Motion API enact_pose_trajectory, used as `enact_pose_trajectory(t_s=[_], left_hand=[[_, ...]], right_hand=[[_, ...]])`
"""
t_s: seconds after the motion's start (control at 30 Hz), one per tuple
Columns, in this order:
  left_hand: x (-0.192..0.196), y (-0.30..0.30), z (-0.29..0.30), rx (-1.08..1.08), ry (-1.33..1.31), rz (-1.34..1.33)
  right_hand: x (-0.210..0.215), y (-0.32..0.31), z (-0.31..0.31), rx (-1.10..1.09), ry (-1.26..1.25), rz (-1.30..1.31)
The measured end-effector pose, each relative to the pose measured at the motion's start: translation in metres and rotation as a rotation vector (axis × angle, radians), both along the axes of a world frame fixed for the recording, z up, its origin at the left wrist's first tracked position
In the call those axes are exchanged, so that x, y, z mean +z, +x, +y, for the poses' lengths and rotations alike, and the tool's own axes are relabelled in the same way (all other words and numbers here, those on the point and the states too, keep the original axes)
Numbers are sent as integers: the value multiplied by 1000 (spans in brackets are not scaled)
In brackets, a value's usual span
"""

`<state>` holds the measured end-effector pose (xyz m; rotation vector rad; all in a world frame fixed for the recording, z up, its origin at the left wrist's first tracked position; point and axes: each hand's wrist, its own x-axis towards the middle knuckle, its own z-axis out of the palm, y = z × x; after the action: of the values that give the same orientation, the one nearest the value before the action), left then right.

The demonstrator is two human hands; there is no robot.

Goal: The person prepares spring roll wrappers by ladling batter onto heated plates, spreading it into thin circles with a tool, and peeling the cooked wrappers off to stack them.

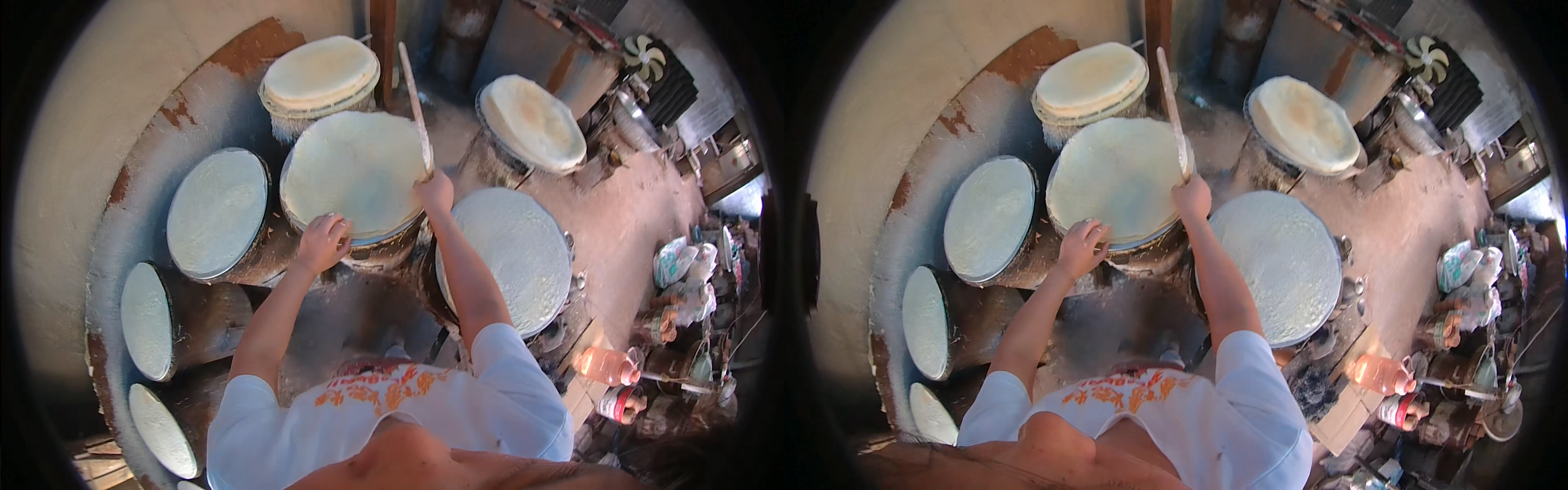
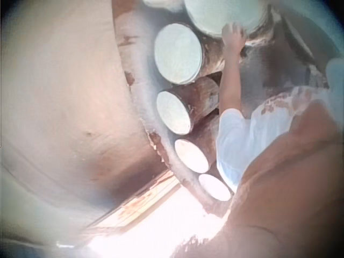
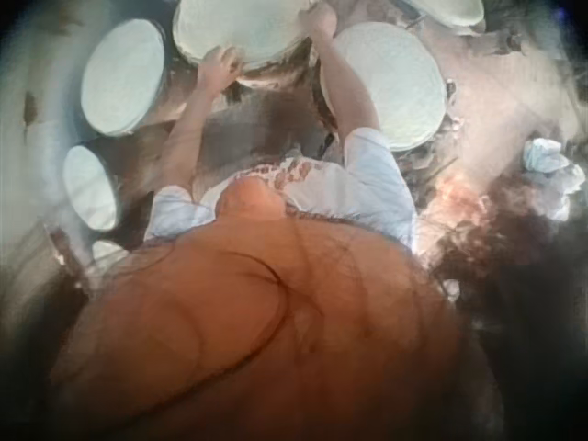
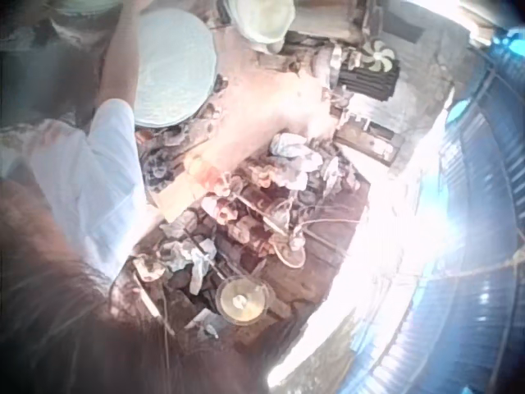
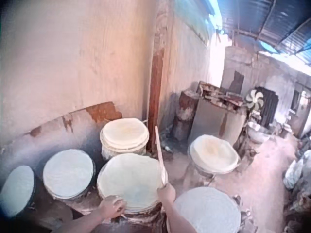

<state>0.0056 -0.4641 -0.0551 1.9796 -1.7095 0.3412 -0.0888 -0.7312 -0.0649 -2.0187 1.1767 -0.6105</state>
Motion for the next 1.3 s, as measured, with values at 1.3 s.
enact_pose_trajectory(t_s=[1.3], left_hand=[[25,577,-184,456,-825,1567]], right_hand=[[61,-32,-24,-230,569,-311]])
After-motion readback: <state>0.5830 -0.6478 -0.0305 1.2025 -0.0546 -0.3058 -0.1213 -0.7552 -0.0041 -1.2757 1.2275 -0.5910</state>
